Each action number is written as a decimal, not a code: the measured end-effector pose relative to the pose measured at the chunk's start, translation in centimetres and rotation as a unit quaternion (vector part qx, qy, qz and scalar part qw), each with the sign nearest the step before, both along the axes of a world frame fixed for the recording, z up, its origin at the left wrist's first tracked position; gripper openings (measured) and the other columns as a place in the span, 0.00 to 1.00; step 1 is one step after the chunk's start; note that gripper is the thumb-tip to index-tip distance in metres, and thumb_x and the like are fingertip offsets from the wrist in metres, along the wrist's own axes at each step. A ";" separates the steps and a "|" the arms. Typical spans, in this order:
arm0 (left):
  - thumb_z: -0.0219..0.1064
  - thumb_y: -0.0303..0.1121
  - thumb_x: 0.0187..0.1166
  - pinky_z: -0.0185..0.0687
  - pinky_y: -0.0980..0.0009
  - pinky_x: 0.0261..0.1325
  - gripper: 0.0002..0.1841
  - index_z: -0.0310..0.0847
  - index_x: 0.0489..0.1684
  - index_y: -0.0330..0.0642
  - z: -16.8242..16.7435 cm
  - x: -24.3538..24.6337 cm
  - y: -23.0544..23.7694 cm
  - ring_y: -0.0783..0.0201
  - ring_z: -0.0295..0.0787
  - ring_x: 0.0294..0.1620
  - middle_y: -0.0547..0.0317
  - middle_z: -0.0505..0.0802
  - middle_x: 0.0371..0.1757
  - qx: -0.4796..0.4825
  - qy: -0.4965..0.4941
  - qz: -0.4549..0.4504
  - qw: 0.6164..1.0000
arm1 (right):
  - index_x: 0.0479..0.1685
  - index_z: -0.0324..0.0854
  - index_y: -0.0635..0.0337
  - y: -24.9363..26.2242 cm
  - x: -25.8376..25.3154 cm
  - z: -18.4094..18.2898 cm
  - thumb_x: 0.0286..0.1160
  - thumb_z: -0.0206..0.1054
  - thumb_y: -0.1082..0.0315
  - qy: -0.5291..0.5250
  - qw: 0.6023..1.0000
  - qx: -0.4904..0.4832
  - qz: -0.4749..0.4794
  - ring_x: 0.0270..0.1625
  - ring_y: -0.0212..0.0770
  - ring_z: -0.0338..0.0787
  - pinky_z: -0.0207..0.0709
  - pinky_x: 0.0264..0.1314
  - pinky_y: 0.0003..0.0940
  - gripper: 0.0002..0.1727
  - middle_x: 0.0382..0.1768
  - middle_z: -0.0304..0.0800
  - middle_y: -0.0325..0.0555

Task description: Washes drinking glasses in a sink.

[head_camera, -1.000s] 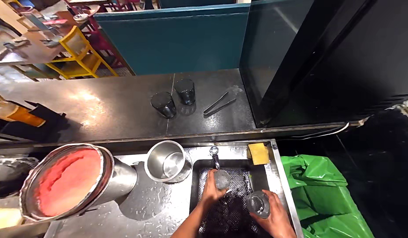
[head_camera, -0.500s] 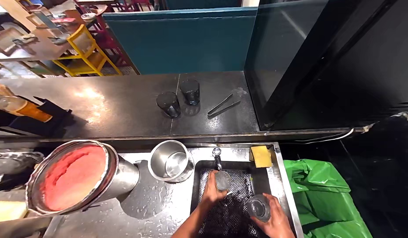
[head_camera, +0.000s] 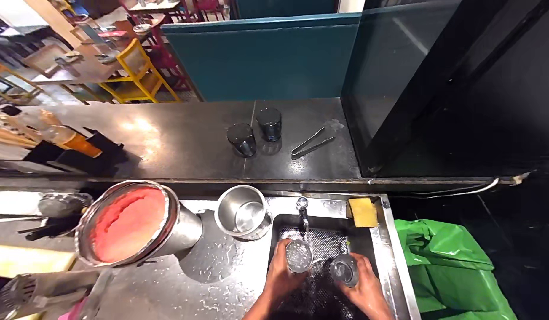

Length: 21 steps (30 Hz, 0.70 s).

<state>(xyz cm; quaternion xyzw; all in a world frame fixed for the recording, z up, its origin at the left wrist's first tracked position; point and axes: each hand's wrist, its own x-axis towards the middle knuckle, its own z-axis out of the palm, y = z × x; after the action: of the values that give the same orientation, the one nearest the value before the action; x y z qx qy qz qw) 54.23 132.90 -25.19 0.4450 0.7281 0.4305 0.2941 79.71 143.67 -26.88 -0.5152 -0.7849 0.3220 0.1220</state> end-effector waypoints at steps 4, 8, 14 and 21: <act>0.93 0.46 0.44 0.82 0.66 0.76 0.51 0.72 0.73 0.33 4.1 -1.9 -4.9 0.63 0.84 0.70 0.47 0.86 0.69 0.030 0.047 0.047 0.997 | 0.79 0.70 0.62 1.0 -5.9 -1.0 0.37 0.92 0.50 0.005 0.998 -0.037 0.049 0.66 0.59 0.88 0.85 0.64 0.57 0.58 0.75 0.77 0.61; 0.93 0.48 0.42 0.80 0.63 0.78 0.54 0.71 0.76 0.35 6.1 -4.2 -10.5 0.61 0.81 0.74 0.47 0.84 0.73 0.005 0.067 0.128 0.989 | 0.81 0.69 0.62 1.5 -11.4 -2.1 0.37 0.92 0.51 0.005 0.994 -0.069 0.080 0.71 0.58 0.85 0.82 0.70 0.54 0.59 0.76 0.76 0.62; 0.90 0.52 0.41 0.82 0.60 0.75 0.54 0.71 0.76 0.36 6.4 -6.7 -17.9 0.59 0.83 0.72 0.46 0.85 0.71 -0.012 0.112 0.261 0.959 | 0.81 0.69 0.63 0.0 -12.3 -1.4 0.36 0.92 0.50 0.002 0.996 -0.029 0.083 0.70 0.58 0.85 0.82 0.70 0.56 0.60 0.76 0.76 0.62; 0.91 0.51 0.43 0.82 0.60 0.76 0.53 0.72 0.76 0.39 6.5 -5.1 -19.1 0.60 0.83 0.72 0.48 0.85 0.72 0.005 0.079 0.250 0.965 | 0.78 0.73 0.63 -1.6 -6.1 3.4 0.33 0.93 0.50 0.051 0.990 0.071 0.111 0.70 0.60 0.85 0.82 0.68 0.62 0.59 0.72 0.81 0.63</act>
<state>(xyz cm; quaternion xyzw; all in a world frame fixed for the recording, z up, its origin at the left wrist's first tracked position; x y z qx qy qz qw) 49.09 113.80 -18.69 0.2830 0.8349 0.4575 0.1161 73.63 142.09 -23.45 -0.3973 -0.8510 0.3027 0.1621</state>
